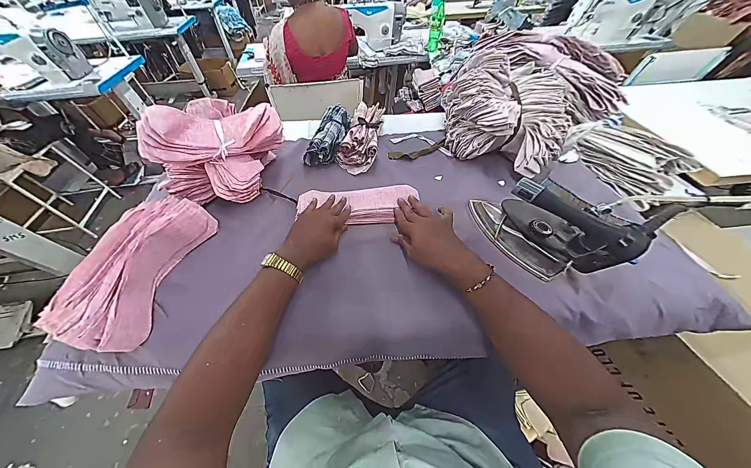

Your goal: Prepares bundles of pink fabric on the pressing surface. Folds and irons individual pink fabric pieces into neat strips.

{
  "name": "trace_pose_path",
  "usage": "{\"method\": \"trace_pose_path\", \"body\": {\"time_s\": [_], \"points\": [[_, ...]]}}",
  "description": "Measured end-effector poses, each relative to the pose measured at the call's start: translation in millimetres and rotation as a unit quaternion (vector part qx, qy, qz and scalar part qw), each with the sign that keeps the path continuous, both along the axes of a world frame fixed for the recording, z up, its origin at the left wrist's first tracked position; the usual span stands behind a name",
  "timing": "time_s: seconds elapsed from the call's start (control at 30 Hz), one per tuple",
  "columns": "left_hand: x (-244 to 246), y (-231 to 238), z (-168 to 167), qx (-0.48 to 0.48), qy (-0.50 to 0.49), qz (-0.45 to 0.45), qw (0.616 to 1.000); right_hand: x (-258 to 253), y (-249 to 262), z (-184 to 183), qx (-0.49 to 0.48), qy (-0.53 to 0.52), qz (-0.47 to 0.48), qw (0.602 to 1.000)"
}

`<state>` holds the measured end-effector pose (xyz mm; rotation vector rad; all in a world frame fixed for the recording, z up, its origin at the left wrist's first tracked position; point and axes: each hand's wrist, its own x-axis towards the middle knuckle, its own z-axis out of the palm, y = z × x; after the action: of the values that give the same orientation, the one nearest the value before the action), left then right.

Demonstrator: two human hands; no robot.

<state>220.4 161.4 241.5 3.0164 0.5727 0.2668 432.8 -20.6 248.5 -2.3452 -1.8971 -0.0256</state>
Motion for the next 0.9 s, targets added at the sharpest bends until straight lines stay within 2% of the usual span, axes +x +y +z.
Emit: {"method": "trace_pose_path", "body": {"time_s": [0.07, 0.23, 0.3, 0.4, 0.53, 0.6, 0.73, 0.8, 0.9], "points": [[-3.2, 1.9, -1.3, -0.006, 0.001, -0.001, 1.0, -0.7, -2.1, -3.9, 0.021, 0.0, -0.003, 1.0], [-14.9, -18.4, 3.3, 0.069, -0.157, -0.005, 0.985, -10.4, -28.7, -1.8, 0.251, 0.007, 0.044, 0.967], [-28.4, -39.6, 5.2, 0.044, -0.214, -0.006, 0.976, -25.4, -53.4, 3.5, 0.279, 0.074, 0.096, 0.953], [-59.5, -69.3, -4.9, -0.031, -0.258, 0.011, 0.966, -40.9, -83.0, -13.6, 0.244, 0.179, 0.174, 0.937], [-108.1, -63.0, 4.5, 0.003, -0.329, 0.148, 0.933, -50.3, -95.7, -45.5, 0.273, 0.19, 0.176, 0.926], [-139.2, -33.2, 14.0, 0.046, -0.305, 0.251, 0.917, -52.3, -99.6, -48.0, 0.301, 0.19, 0.165, 0.92], [-195.3, 23.4, 24.0, 0.115, -0.231, 0.439, 0.86, -54.7, -99.9, -51.7, 0.343, 0.191, 0.154, 0.907], [-206.9, 33.0, 20.7, 0.135, -0.203, 0.483, 0.841, -57.4, -99.7, -53.7, 0.356, 0.179, 0.147, 0.905], [-210.7, 31.3, 4.2, 0.182, -0.206, 0.475, 0.836, -62.6, -99.7, -54.4, 0.361, 0.161, 0.133, 0.909]]}}
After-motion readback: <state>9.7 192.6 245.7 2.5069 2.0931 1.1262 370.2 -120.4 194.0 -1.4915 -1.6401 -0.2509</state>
